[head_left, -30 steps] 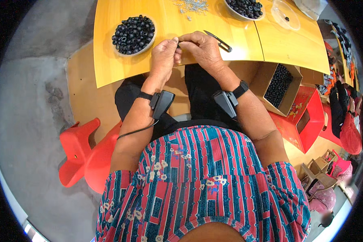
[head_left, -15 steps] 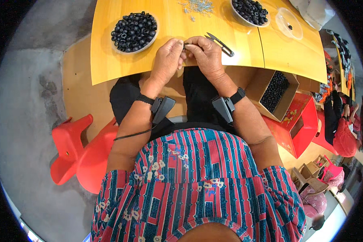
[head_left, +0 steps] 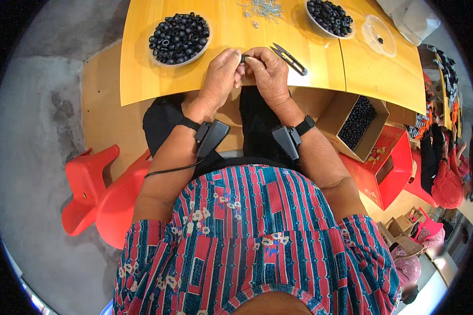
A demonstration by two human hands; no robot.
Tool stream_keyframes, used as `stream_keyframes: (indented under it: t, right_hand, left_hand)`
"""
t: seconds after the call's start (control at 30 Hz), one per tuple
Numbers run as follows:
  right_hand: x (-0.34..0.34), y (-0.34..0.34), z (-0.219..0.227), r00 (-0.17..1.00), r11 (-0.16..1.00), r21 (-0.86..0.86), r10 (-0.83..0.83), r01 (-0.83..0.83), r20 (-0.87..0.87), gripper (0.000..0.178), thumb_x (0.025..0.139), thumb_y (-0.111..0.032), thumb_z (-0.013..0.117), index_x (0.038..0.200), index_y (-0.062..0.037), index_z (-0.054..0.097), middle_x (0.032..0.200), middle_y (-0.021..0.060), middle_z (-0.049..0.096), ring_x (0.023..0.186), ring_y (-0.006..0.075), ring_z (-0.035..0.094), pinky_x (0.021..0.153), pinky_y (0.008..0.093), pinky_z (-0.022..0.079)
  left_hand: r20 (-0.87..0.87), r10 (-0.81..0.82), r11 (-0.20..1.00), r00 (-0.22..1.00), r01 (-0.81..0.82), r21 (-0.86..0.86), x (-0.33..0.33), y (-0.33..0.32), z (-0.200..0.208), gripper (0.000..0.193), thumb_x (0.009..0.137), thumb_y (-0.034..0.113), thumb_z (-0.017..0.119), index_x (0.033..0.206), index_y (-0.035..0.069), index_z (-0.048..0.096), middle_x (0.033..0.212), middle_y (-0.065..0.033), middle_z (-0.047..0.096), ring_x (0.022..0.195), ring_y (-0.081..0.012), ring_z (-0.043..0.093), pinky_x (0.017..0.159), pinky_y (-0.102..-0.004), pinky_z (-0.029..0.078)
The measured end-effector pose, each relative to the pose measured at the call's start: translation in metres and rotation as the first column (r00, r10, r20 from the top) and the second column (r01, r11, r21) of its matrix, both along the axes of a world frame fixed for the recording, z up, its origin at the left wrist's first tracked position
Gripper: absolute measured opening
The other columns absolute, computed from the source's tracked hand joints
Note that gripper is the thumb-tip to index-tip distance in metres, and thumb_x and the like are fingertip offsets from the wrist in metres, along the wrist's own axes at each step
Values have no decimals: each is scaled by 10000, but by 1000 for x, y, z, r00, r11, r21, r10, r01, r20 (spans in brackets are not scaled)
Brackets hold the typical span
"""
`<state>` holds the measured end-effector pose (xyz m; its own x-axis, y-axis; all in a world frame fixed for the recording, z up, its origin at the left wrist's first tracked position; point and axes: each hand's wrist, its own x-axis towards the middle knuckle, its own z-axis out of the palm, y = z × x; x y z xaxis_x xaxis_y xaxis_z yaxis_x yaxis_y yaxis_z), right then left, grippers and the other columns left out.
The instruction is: The person trims and assembles black plastic cord lock components by inserting small metal pins into them by hand and using small snips.
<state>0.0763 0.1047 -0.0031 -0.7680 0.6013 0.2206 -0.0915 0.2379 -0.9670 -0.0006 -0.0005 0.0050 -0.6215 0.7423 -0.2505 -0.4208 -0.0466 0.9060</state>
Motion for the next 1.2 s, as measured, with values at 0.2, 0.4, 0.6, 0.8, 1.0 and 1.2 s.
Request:
stream_keyframes:
  t: [0.2, 0.4, 0.6, 0.8, 1.0, 1.2]
  right_hand:
    - [-5, 8, -2, 997, 986, 160, 30, -42, 75, 142, 880, -144, 523, 826, -17, 560, 683, 111, 580, 615, 216, 583, 577, 291, 466]
    - [-7, 9, 0, 994, 901, 420, 79, -106, 81, 138, 869, -162, 523, 848, -29, 556, 705, 134, 548, 676, 298, 579, 603, 344, 467]
    - [-13, 17, -4, 984, 850, 498, 173, -172, 44, 187, 877, -182, 518, 806, -11, 541, 687, 126, 531, 639, 266, 555, 585, 338, 451]
    - [-12, 11, 0, 978, 942, 274, 161, -191, 131, 240, 887, -199, 515, 751, -3, 533, 661, 133, 540, 628, 268, 554, 579, 341, 447]
    - [-13, 8, 3, 988, 953, 268, 116, -139, 101, 248, 869, -213, 530, 737, -3, 537, 653, 159, 537, 648, 352, 565, 573, 392, 450]
    - [-14, 10, 1, 988, 967, 214, 122, -140, 97, 272, 886, -208, 528, 728, 14, 517, 627, 144, 516, 602, 262, 530, 568, 345, 441]
  left_hand:
    - [-226, 66, 997, 972, -73, -23, 5, 0, -3, 253, 971, 290, 439, 876, 60, 490, 702, 11, 476, 551, -29, 402, 476, -184, 383]
    - [-329, 145, 984, 933, -170, -49, 9, 2, -6, 225, 971, 269, 437, 892, 61, 476, 672, 4, 481, 544, -37, 428, 471, -192, 404]
    - [-518, 209, 968, 830, -251, -12, 14, 3, -12, 149, 932, 158, 458, 848, 36, 472, 621, -45, 512, 487, -98, 480, 437, -249, 410]
    - [-577, 121, 953, 807, -258, -160, 4, 3, -11, 211, 939, 210, 413, 843, 33, 477, 614, -46, 504, 522, -109, 493, 456, -258, 410]
    - [-92, 129, 987, 987, -137, -87, -3, 3, 2, 236, 940, 211, 404, 816, 30, 489, 603, -31, 473, 518, -106, 477, 447, -242, 398]
    - [-408, 67, 961, 911, -169, -220, 4, 5, -5, 268, 980, 266, 357, 864, 54, 474, 662, -2, 453, 503, -62, 413, 449, -206, 383]
